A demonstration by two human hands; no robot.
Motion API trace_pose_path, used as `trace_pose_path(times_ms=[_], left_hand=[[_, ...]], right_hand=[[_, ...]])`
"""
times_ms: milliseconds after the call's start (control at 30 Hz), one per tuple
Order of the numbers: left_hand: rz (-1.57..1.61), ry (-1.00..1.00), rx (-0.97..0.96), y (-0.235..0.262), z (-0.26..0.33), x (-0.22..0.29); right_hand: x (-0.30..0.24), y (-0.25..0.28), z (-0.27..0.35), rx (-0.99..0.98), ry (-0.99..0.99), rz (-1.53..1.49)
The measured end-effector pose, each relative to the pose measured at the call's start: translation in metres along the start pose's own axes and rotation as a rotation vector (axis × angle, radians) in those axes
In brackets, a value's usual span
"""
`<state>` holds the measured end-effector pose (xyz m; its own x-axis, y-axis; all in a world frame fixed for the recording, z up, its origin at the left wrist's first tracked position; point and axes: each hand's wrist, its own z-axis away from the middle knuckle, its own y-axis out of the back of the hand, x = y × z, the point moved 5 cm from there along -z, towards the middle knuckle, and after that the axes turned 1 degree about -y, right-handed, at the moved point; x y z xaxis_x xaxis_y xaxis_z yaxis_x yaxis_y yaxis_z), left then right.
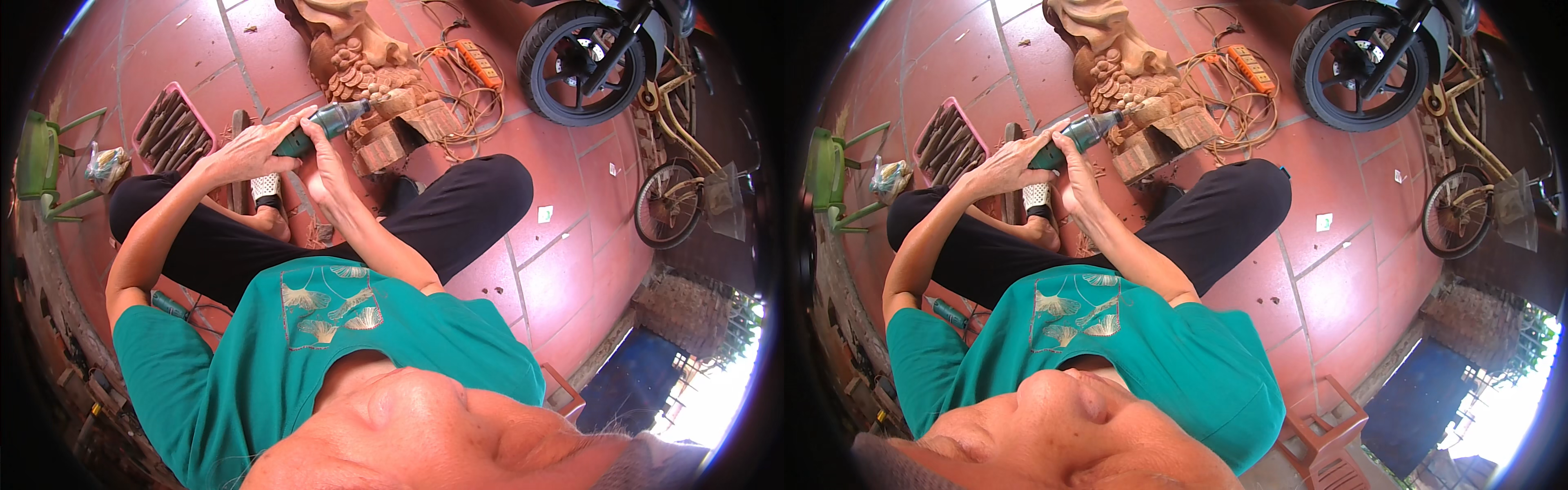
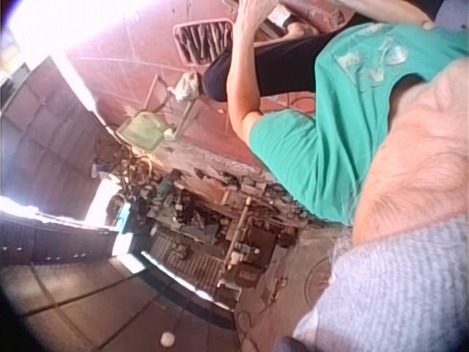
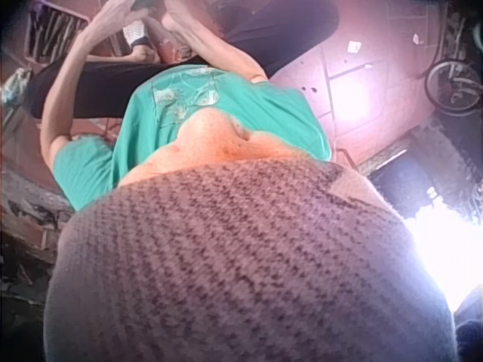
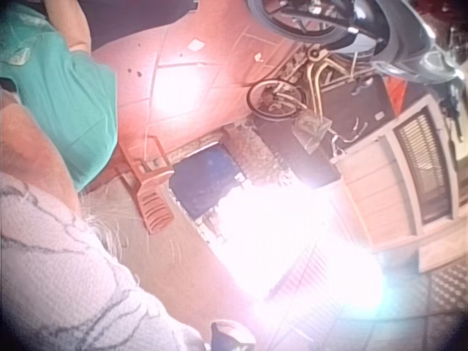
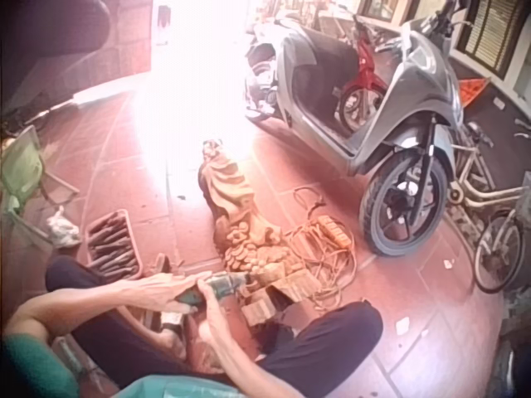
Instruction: The person sits on the floor and uses a handheld rotary tool to carve details into a wooden sculpture. The person holds the tool with both hands and works on the surface of the wood, creating fine patterns.
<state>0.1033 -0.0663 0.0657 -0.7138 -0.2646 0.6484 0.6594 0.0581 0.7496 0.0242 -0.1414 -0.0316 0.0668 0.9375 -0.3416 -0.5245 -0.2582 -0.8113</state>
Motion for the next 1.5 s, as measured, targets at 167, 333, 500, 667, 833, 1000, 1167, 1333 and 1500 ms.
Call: trace_pose_path(times_ms=[167, 333, 500, 667, 833, 1000, 1167, 1333, 1500], left_hand=[[0.019, 0.059, -0.037, -0.001, 0.000, -0.002], [0.025, 0.085, -0.035, -0.003, 0.001, -0.005], [0.011, -0.019, 0.021, 0.000, 0.001, 0.001], [0.009, 0.011, -0.027, -0.002, 0.003, -0.005], [0.005, 0.073, -0.053, -0.002, 0.003, -0.008], [0.003, 0.000, 0.033, -0.002, 0.005, -0.008], [-0.009, 0.027, 0.018, -0.003, 0.005, -0.009], [0.031, 0.000, 0.000, 0.001, 0.004, -0.004], [0.016, 0.052, -0.054, 0.000, 0.005, -0.007]], right_hand=[[-0.003, -0.003, 0.002, 0.000, -0.024, 0.000], [-0.001, -0.003, 0.001, -0.005, -0.059, -0.023], [0.001, 0.000, 0.000, 0.001, -0.026, -0.013], [0.003, -0.003, 0.004, 0.011, -0.021, -0.049], [0.000, -0.006, 0.006, -0.019, -0.035, -0.047], [0.000, -0.007, 0.003, -0.027, -0.049, -0.032], [0.002, -0.002, 0.000, -0.025, -0.059, -0.028], [0.002, -0.005, 0.005, -0.016, -0.053, -0.028], [0.003, -0.008, 0.009, -0.008, -0.044, -0.040]])
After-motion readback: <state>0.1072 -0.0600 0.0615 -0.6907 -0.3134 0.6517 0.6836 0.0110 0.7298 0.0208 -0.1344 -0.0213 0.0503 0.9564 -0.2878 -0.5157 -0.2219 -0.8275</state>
